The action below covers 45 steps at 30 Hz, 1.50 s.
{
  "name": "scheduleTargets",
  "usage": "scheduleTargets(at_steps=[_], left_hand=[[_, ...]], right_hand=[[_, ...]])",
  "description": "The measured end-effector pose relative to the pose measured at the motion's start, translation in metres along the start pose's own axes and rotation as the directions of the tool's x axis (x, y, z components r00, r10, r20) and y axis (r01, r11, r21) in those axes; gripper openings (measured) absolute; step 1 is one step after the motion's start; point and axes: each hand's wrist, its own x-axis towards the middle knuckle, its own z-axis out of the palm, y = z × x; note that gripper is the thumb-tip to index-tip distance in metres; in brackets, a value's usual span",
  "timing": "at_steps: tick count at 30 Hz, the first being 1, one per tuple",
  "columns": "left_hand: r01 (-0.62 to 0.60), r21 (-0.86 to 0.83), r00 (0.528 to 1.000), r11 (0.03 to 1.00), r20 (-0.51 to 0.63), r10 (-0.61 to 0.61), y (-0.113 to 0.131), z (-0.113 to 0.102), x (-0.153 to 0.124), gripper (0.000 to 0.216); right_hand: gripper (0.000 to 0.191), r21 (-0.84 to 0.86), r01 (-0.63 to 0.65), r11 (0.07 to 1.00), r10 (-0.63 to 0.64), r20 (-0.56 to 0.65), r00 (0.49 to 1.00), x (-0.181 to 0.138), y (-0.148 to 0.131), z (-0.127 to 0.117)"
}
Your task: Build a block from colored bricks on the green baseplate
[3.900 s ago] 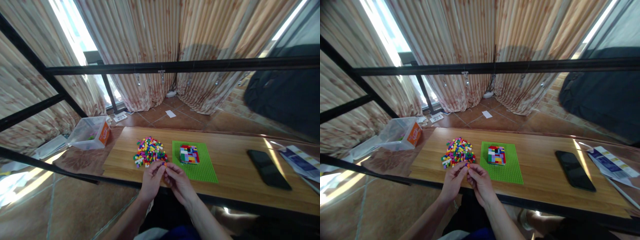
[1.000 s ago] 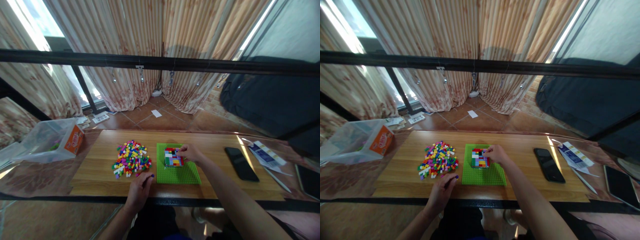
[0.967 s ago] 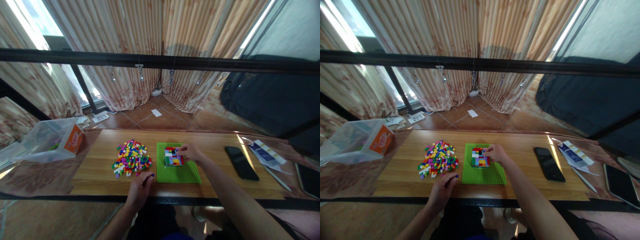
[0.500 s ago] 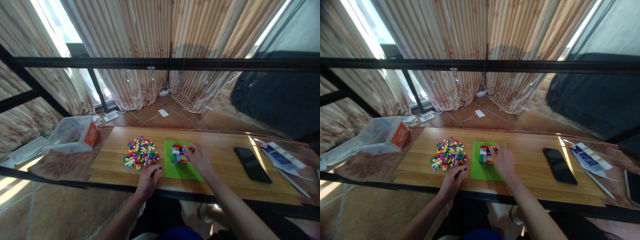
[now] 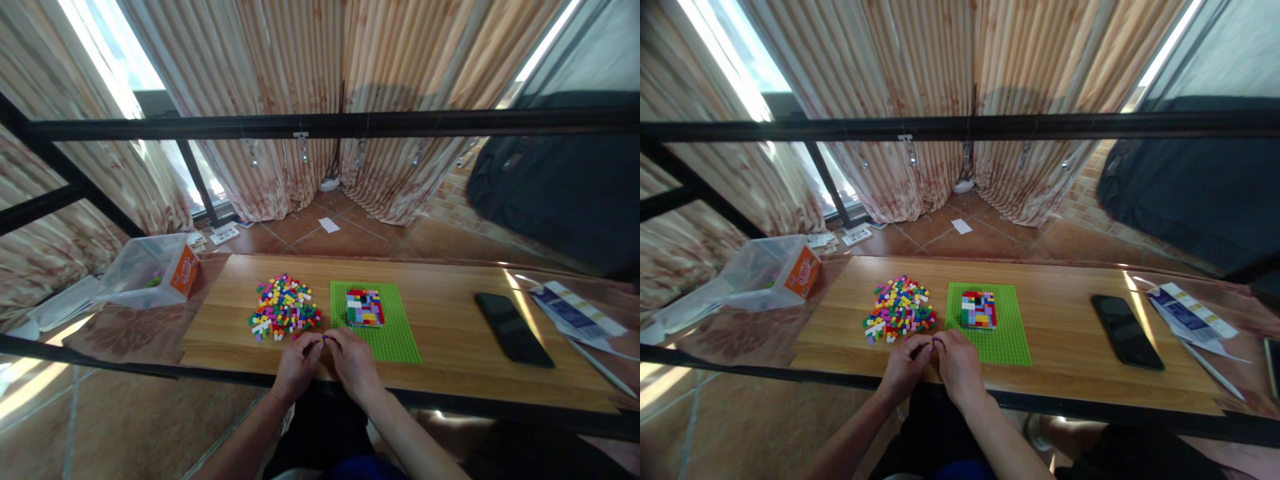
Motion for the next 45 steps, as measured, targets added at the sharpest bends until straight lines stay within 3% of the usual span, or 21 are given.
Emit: scheduleTargets(at_steps=[9,12,15,18,21,32,40,45], left_hand=[[-0.004,0.07,0.994,0.998,-0.105,0.011,0.001,0.005,0.003,0.019],[0.015,0.079,0.993,0.997,-0.115,-0.005,0.001,0.006,0.002,0.019],[0.015,0.093,0.995,0.996,-0.101,-0.006,-0.001,0.006,0.0,0.019],[-0.009,0.103,0.996,0.995,-0.086,0.018,-0.003,0.006,-0.002,0.019],[-0.029,0.118,0.995,0.993,-0.092,0.04,-0.005,0.007,-0.002,0.019],[-0.07,0.187,0.992,0.98,-0.087,0.088,-0.008,0.007,-0.004,0.019],[-0.069,0.21,0.992,0.975,-0.087,0.089,-0.009,0.007,-0.004,0.019],[-0.079,0.216,0.991,0.973,-0.088,0.1,-0.009,0.008,-0.004,0.019]], right_hand=[[0.029,-0.197,-0.001,0.98,-0.022,-0.117,0.993,-0.01,-0.007,0.019],[0.029,-0.179,0.002,0.984,-0.035,-0.183,0.983,-0.004,0.004,0.005],[0.028,-0.193,-0.05,0.98,0.001,-0.248,0.969,0.011,0.028,-0.028],[0.028,-0.279,-0.117,0.953,0.065,-0.191,0.979,0.028,0.054,-0.062],[0.028,-0.373,-0.109,0.922,0.081,-0.089,0.993,0.042,0.067,-0.079],[0.03,-0.583,-0.013,0.812,0.17,0.216,0.962,0.067,0.054,-0.08],[0.027,-0.598,-0.156,0.786,0.333,0.196,0.922,0.081,0.047,-0.082],[0.023,-0.549,-0.222,0.806,0.343,0.128,0.931,0.08,0.046,-0.081]])
